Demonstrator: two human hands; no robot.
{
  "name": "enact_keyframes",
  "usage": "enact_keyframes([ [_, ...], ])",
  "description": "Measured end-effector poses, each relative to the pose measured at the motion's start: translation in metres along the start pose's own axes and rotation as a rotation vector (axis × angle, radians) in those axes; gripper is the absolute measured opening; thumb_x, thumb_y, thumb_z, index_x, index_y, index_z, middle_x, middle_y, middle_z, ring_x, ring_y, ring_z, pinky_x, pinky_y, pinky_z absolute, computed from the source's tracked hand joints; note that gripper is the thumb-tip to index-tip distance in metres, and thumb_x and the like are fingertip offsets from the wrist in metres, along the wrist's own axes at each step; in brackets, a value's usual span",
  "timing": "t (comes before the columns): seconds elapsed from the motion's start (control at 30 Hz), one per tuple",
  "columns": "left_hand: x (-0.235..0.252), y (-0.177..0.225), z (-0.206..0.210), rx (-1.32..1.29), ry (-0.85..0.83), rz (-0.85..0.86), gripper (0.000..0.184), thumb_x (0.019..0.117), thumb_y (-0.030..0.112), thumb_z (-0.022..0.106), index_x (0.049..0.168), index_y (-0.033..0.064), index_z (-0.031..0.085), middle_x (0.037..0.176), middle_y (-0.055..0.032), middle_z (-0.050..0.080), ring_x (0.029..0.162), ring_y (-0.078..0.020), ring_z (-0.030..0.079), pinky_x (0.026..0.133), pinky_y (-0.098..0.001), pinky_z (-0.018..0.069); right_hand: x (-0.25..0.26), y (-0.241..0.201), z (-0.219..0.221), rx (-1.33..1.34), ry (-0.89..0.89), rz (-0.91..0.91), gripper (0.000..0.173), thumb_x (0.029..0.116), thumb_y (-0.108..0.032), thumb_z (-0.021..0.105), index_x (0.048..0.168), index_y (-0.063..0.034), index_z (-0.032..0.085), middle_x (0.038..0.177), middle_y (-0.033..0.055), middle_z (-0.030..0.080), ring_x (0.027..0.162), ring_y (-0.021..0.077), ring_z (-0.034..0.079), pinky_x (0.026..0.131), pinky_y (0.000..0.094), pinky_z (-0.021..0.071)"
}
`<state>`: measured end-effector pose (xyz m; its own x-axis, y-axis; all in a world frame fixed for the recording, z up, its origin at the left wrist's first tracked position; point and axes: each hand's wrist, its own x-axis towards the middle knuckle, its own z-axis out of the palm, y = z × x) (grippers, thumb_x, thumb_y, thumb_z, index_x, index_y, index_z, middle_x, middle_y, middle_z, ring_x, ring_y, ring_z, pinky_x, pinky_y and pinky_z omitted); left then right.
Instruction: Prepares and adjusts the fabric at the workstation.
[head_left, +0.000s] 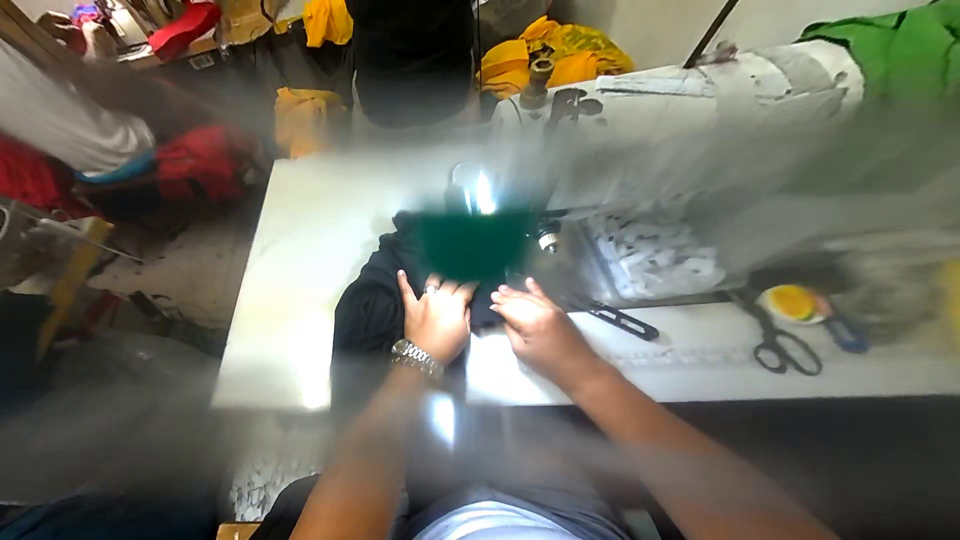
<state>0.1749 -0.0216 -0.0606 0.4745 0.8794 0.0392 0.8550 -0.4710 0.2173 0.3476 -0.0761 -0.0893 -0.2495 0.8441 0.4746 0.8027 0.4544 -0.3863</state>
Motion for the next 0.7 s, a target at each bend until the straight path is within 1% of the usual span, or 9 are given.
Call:
enact_keyframes([
  [0.27, 0.009, -0.006, 0.001, 0.010, -0.031, 0.007, 0.044, 0.1027, 0.020, 0.048, 0.143, 0.0310, 0.062, 0.150, 0.0109, 0.057, 0.151, -0.0241, 0.037, 0.117, -0.0773, 0.0035, 0.011, 0.002, 0.001, 0.035, -0.021, 0.042, 0.024, 0.0935, 0.007, 0.055, 0.107, 0.0074, 0.074, 0.122, 0.0226, 0.072, 0.124, 0.0386, 0.065, 0.114, 0.0615, 0.0396],
  [0.33, 0.011, -0.009, -0.002, 0.025, -0.028, 0.039, 0.043, 0.1033, 0.021, 0.048, 0.143, 0.0309, 0.062, 0.149, 0.0085, 0.058, 0.150, -0.0254, 0.040, 0.117, -0.0779, 0.0049, 0.015, 0.002, 0.000, 0.047, -0.026, 0.050, 0.023, 0.0934, 0.008, 0.055, 0.107, 0.0084, 0.073, 0.122, 0.0232, 0.071, 0.124, 0.0387, 0.065, 0.115, 0.0608, 0.0385],
  [0.37, 0.009, -0.012, -0.003, 0.038, 0.025, 0.082, 0.040, 0.1027, 0.022, 0.051, 0.139, 0.0286, 0.066, 0.144, 0.0046, 0.063, 0.145, -0.0274, 0.046, 0.116, -0.0781, 0.0082, 0.016, 0.003, 0.000, 0.048, -0.028, 0.048, 0.023, 0.0931, 0.008, 0.055, 0.107, 0.0085, 0.073, 0.122, 0.0234, 0.071, 0.124, 0.0390, 0.065, 0.115, 0.0608, 0.0383],
  [0.43, 0.004, -0.021, -0.005, 0.059, 0.208, 0.211, 0.025, 0.0995, 0.027, 0.060, 0.116, 0.0196, 0.076, 0.115, -0.0049, 0.073, 0.123, -0.0318, 0.063, 0.115, -0.0790, 0.0152, 0.015, 0.004, 0.000, 0.041, -0.028, 0.056, 0.024, 0.0930, 0.008, 0.054, 0.108, 0.0075, 0.074, 0.123, 0.0223, 0.071, 0.125, 0.0380, 0.065, 0.115, 0.0608, 0.0384],
  [0.47, 0.001, -0.024, -0.008, 0.070, 0.275, 0.277, 0.022, 0.0984, 0.031, 0.062, 0.104, 0.0163, 0.077, 0.101, -0.0064, 0.072, 0.113, -0.0328, 0.066, 0.114, -0.0788, 0.0168, 0.015, 0.004, -0.001, 0.039, -0.030, 0.062, 0.025, 0.0932, 0.007, 0.054, 0.108, 0.0070, 0.074, 0.123, 0.0218, 0.072, 0.125, 0.0376, 0.065, 0.115, 0.0615, 0.0377],
  [0.5, -0.003, -0.026, -0.015, 0.079, 0.300, 0.333, 0.023, 0.0985, 0.032, 0.062, 0.095, 0.0143, 0.075, 0.091, -0.0065, 0.070, 0.108, -0.0333, 0.065, 0.115, -0.0781, 0.0163, 0.015, 0.004, -0.002, 0.041, -0.036, 0.070, 0.025, 0.0937, 0.007, 0.054, 0.108, 0.0069, 0.074, 0.123, 0.0217, 0.072, 0.125, 0.0376, 0.064, 0.115, 0.0623, 0.0368],
  [0.53, -0.008, -0.027, -0.023, 0.077, 0.304, 0.383, 0.024, 0.0990, 0.033, 0.061, 0.091, 0.0135, 0.074, 0.085, -0.0058, 0.069, 0.106, -0.0331, 0.066, 0.115, -0.0776, 0.0157, 0.016, 0.003, -0.003, 0.038, -0.051, 0.077, 0.025, 0.0940, 0.006, 0.054, 0.109, 0.0070, 0.074, 0.123, 0.0219, 0.072, 0.125, 0.0378, 0.064, 0.115, 0.0632, 0.0359],
  [0.63, -0.026, -0.015, -0.047, -0.045, 0.227, 0.506, 0.025, 0.0993, 0.031, 0.060, 0.087, 0.0138, 0.073, 0.084, -0.0030, 0.069, 0.106, -0.0291, 0.066, 0.117, -0.0750, 0.0170, 0.019, 0.001, -0.009, 0.009, -0.106, 0.063, 0.025, 0.0914, 0.007, 0.056, 0.109, 0.0058, 0.074, 0.122, 0.0223, 0.072, 0.124, 0.0398, 0.065, 0.113, 0.0692, 0.0350],
  [0.7, -0.033, -0.003, -0.055, -0.138, 0.172, 0.537, 0.019, 0.0972, 0.030, 0.064, 0.090, 0.0164, 0.074, 0.093, -0.0006, 0.072, 0.115, -0.0254, 0.065, 0.117, -0.0692, 0.0236, 0.015, -0.004, -0.010, 0.016, -0.092, 0.007, 0.025, 0.0868, 0.008, 0.060, 0.108, 0.0045, 0.074, 0.120, 0.0216, 0.073, 0.121, 0.0408, 0.066, 0.112, 0.0696, 0.0358],
])
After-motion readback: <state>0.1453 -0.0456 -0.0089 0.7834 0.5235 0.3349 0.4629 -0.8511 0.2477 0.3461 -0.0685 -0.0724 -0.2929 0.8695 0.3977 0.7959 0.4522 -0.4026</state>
